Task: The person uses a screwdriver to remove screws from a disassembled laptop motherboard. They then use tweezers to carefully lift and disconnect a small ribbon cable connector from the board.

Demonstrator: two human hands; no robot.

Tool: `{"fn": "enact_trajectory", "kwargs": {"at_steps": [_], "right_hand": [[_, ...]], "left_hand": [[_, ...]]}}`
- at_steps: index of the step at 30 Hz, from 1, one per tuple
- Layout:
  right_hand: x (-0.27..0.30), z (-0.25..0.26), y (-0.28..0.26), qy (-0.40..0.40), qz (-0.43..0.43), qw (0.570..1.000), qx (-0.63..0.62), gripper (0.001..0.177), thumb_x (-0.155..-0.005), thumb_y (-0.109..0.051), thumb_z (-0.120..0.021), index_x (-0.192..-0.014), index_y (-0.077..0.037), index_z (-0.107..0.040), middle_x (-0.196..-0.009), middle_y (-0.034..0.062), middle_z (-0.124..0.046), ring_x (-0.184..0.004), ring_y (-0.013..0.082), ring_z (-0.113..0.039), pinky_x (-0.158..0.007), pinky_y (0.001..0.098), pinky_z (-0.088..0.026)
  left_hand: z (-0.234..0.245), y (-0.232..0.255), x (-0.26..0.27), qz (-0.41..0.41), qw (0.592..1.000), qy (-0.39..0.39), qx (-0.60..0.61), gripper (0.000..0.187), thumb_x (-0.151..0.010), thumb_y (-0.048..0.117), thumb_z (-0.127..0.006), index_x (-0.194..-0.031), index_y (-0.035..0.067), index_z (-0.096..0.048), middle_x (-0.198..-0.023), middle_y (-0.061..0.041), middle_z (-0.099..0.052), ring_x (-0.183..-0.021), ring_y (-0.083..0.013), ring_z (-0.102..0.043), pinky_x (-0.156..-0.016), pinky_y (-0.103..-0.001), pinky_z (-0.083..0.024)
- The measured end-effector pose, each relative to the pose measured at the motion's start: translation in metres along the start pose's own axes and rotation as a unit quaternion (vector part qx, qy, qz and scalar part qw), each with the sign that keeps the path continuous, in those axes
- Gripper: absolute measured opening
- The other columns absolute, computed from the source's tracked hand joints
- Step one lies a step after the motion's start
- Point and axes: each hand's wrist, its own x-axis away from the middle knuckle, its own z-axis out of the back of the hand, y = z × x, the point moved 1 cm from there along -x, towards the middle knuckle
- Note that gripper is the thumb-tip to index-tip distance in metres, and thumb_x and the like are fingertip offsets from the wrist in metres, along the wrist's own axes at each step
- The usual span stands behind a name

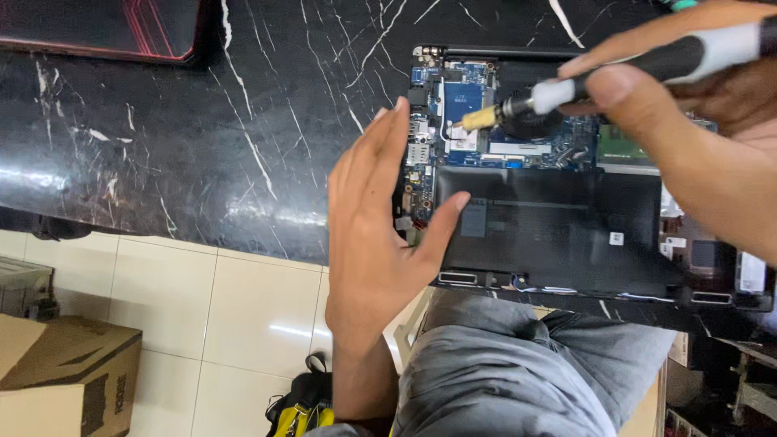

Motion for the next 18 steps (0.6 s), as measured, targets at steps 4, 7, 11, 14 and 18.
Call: {"fn": "enact_trajectory", "kwargs": {"at_steps": [4, 7, 11, 14, 18], "right_hand": [[0.004, -0.019, 0.034, -0.054, -0.021, 0.997, 0.051, 0.034, -0.11, -0.034, -0.056, -0.135, -0.014, -0.067, -0.125, 0.0032, -0.06, -0.106, 0.0285, -0.057, -0.096, 0.0453, -0.049], [0.006, -0.026, 0.042, 0.047, -0.117, 0.985, 0.117, 0.037, -0.119, -0.038, -0.082, -0.13, -0.007, -0.066, -0.128, 0.0092, -0.059, -0.124, 0.0206, -0.056, -0.092, 0.0386, -0.042], [-0.019, -0.016, -0.008, -0.037, -0.102, 0.991, 0.08, 0.017, -0.113, -0.037, -0.07, -0.111, -0.023, -0.08, -0.089, -0.0063, -0.063, -0.073, 0.0122, -0.06, -0.074, 0.0255, -0.046], [0.002, -0.025, 0.029, -0.032, -0.169, 0.98, 0.096, 0.026, -0.107, -0.045, -0.075, -0.113, -0.02, -0.071, -0.095, -0.003, -0.061, -0.088, 0.0167, -0.062, -0.084, 0.0321, -0.051], [-0.001, -0.024, 0.023, -0.06, -0.104, 0.99, 0.068, 0.035, -0.099, -0.044, -0.068, -0.129, -0.026, -0.068, -0.114, -0.0018, -0.059, -0.104, 0.0297, -0.061, -0.117, 0.0445, -0.053]], "left_hand": [[0.003, -0.001, -0.004, 0.017, 1.0, -0.021, -0.008, 0.074, -0.103, 0.037, -0.069, -0.16, 0.008, -0.031, -0.169, -0.014, -0.037, -0.163, -0.0373, -0.035, -0.133, -0.06, -0.033], [0.005, 0.003, -0.008, 0.024, 0.999, -0.034, -0.024, 0.066, -0.102, 0.038, -0.065, -0.154, 0.006, -0.04, -0.161, -0.014, -0.049, -0.159, -0.0347, -0.034, -0.132, -0.058, -0.027], [0.007, 0.006, -0.011, 0.053, 0.998, -0.046, -0.006, 0.068, -0.099, 0.042, -0.061, -0.152, 0.004, -0.041, -0.159, -0.013, -0.05, -0.157, -0.0332, -0.035, -0.13, -0.056, -0.024], [0.008, 0.005, -0.012, 0.066, 0.997, -0.05, 0.003, 0.071, -0.099, 0.044, -0.059, -0.154, 0.005, -0.037, -0.159, -0.015, -0.05, -0.157, -0.0341, -0.035, -0.129, -0.057, -0.023], [0.01, 0.005, -0.014, 0.064, 0.996, -0.058, 0.01, 0.072, -0.099, 0.046, -0.056, -0.154, 0.004, -0.035, -0.158, -0.016, -0.051, -0.156, -0.0351, -0.034, -0.128, -0.056, -0.023]]}}
